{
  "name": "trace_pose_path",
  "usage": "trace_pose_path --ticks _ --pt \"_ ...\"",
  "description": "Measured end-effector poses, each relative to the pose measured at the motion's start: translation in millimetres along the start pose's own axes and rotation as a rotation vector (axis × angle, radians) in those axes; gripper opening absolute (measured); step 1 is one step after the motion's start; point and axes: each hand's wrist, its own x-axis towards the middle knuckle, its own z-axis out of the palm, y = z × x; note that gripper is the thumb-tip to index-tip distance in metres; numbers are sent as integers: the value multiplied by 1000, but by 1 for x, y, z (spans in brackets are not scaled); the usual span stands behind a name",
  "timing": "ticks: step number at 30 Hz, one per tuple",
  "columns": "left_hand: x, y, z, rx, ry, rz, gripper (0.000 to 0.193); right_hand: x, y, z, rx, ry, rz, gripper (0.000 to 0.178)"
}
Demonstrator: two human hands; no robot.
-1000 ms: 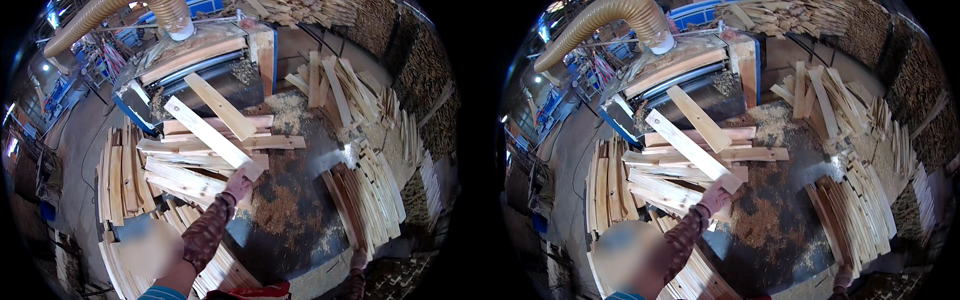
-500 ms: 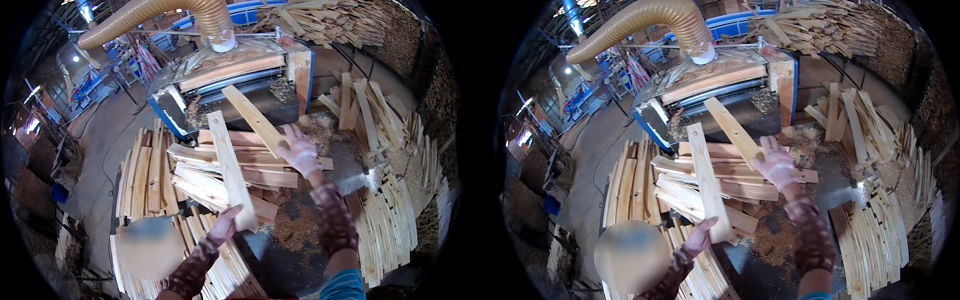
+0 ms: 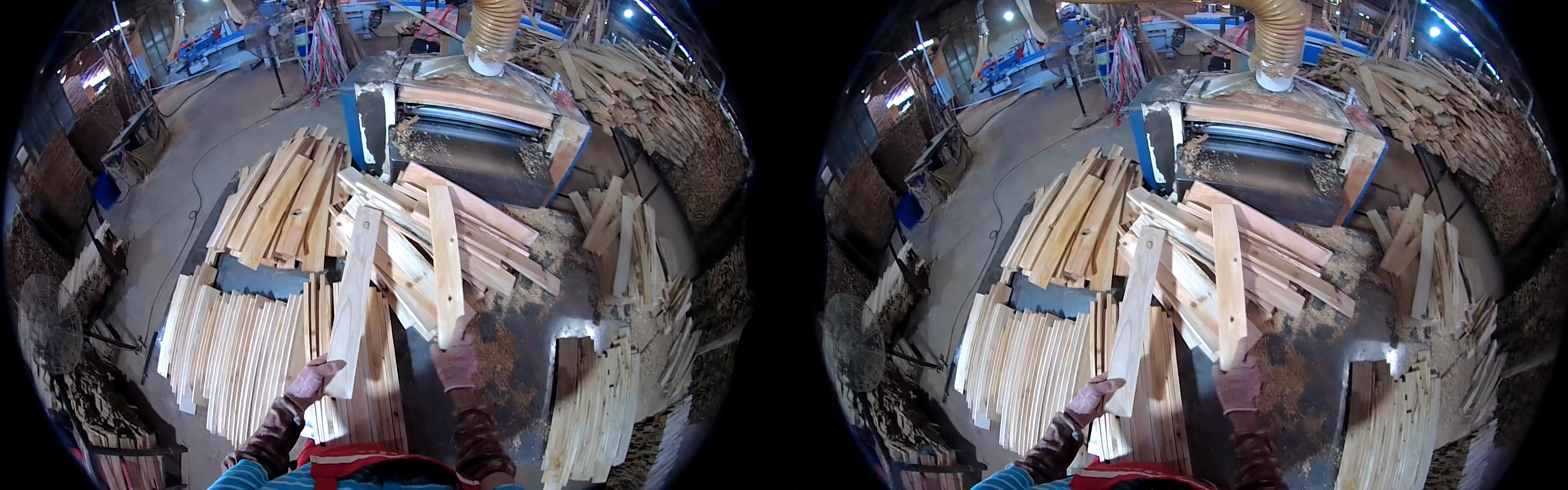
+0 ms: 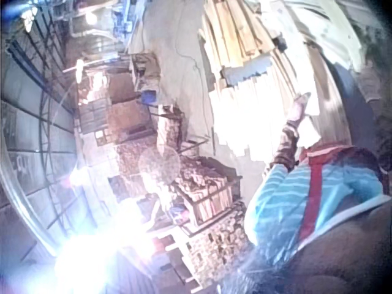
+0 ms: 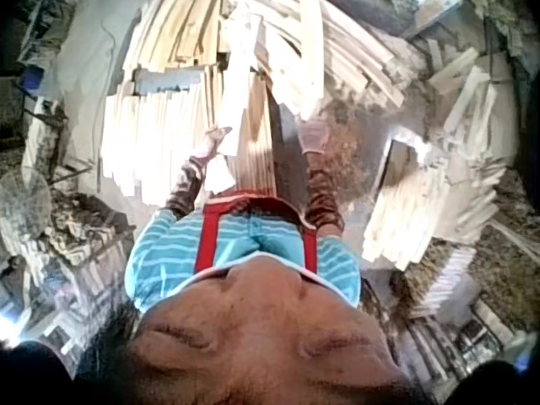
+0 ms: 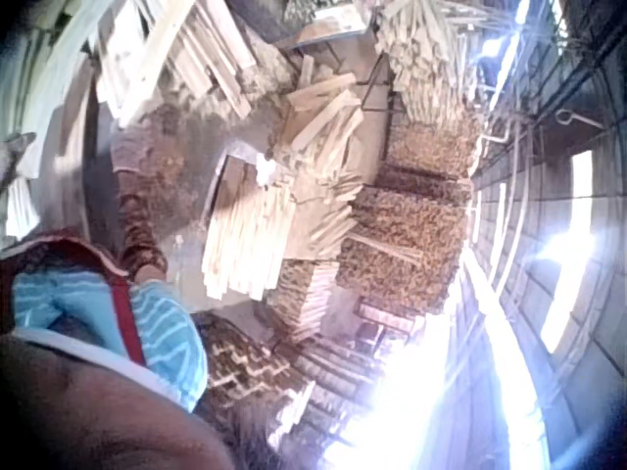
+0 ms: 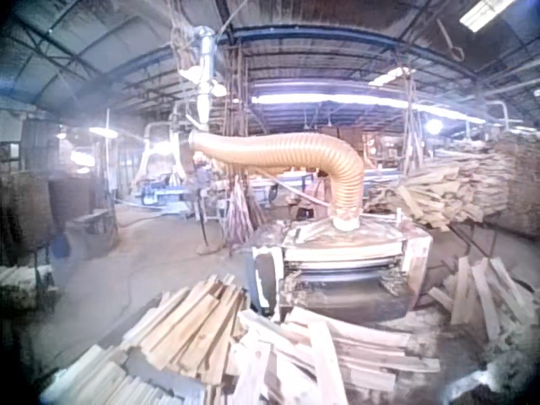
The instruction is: The person repeatedly picks up wooden planks from a pile on a metal table, inspects them, and places them into a neat stack. The person also moves a large stack of planks to a storage area and returns to continue sorting.
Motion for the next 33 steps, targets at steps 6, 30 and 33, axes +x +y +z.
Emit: trace_pose_path --ticks 6,30,33 --pt "12 -37 -2 99 32 13 40 -52 -13 4 70 -103 125 101" --pt "-52 -61 67 289 491 279 104 -188 -83 25 759 -985 -42 94" --pt "-71 -43 53 98 464 359 76 -190 -105 8 457 -772 -436 110"
